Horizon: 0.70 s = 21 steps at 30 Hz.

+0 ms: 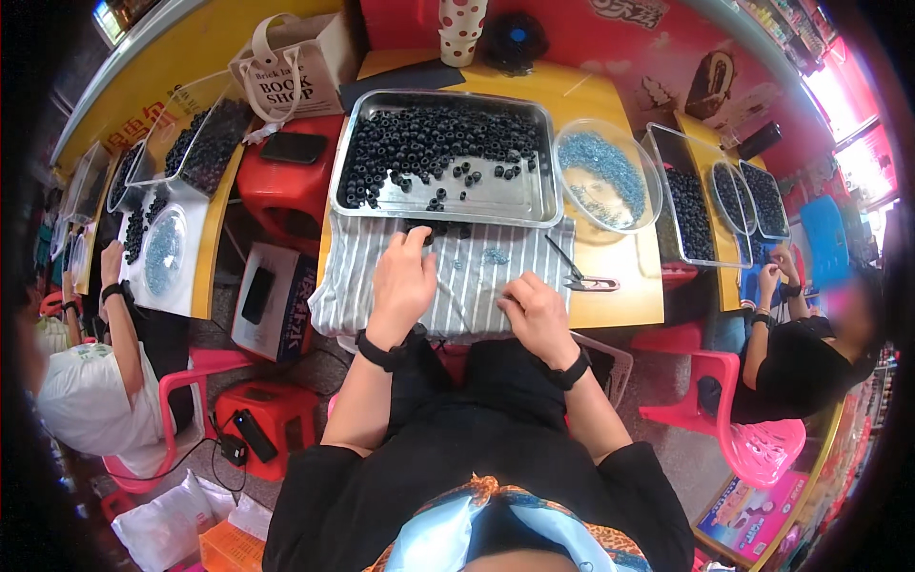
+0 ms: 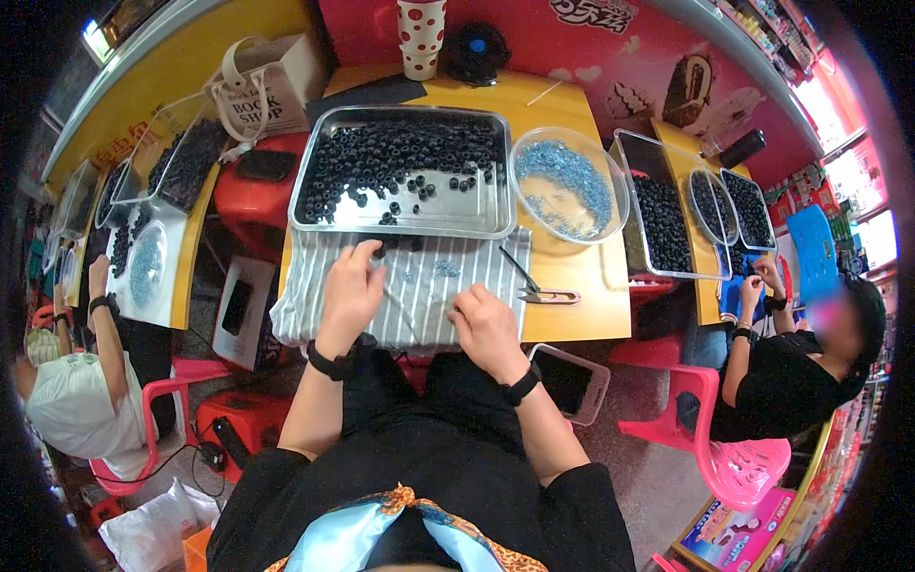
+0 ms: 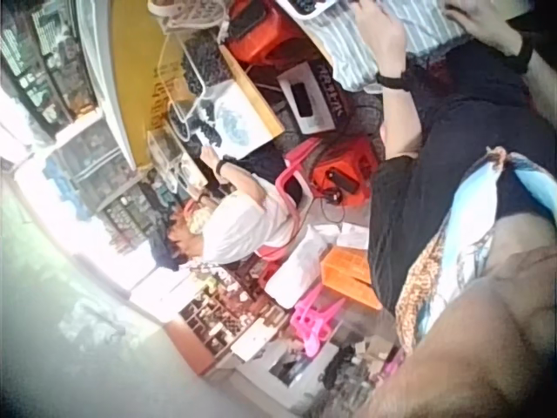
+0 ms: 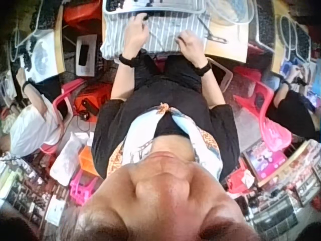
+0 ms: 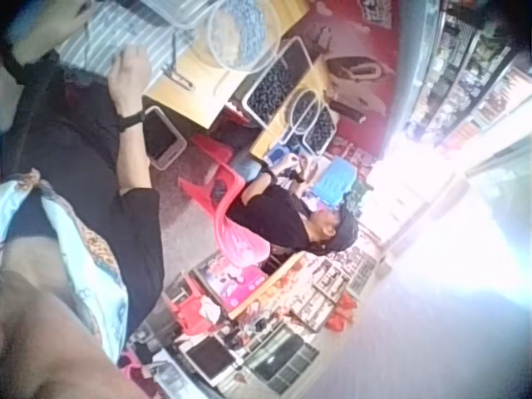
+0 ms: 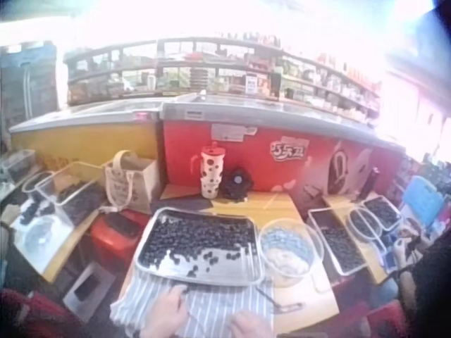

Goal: Manually sorting and inspecting small black plastic or rubber components on a work surface.

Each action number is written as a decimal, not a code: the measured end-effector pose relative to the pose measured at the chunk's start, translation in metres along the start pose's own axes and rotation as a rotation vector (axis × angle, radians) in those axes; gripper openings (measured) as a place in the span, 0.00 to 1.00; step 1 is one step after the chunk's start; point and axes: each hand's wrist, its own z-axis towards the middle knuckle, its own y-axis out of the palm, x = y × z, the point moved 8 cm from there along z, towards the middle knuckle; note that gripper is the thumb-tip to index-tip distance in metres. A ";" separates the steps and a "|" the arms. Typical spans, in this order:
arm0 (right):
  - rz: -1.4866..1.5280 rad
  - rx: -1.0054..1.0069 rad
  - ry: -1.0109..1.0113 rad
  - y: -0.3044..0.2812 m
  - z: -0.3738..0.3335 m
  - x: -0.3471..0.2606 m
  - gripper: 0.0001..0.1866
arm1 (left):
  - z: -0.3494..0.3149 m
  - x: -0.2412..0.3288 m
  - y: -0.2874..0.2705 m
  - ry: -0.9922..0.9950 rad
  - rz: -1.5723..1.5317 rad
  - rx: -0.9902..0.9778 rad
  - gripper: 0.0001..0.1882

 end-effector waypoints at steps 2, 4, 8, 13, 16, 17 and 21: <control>0.024 0.001 0.005 -0.002 0.000 0.000 0.06 | 0.004 0.005 0.002 0.003 0.086 -0.006 0.14; 0.027 -0.003 0.009 -0.003 -0.001 0.001 0.06 | 0.007 0.007 0.004 -0.005 0.163 -0.015 0.12; 0.042 -0.027 0.019 0.000 0.001 0.006 0.07 | 0.012 0.006 0.005 -0.007 0.146 -0.022 0.09; 0.106 -0.012 0.029 -0.005 0.006 0.005 0.07 | 0.009 -0.007 0.006 0.085 0.050 0.043 0.07; 0.275 0.011 0.092 -0.010 0.007 -0.002 0.08 | -0.017 -0.034 0.032 -0.409 -0.796 -0.291 0.08; 0.346 0.011 0.115 -0.010 0.008 -0.006 0.08 | -0.021 -0.027 0.032 -0.431 -0.986 -0.328 0.09; 0.578 0.016 0.078 0.004 0.012 -0.023 0.11 | -0.042 -0.006 0.036 -0.430 -1.329 -0.389 0.12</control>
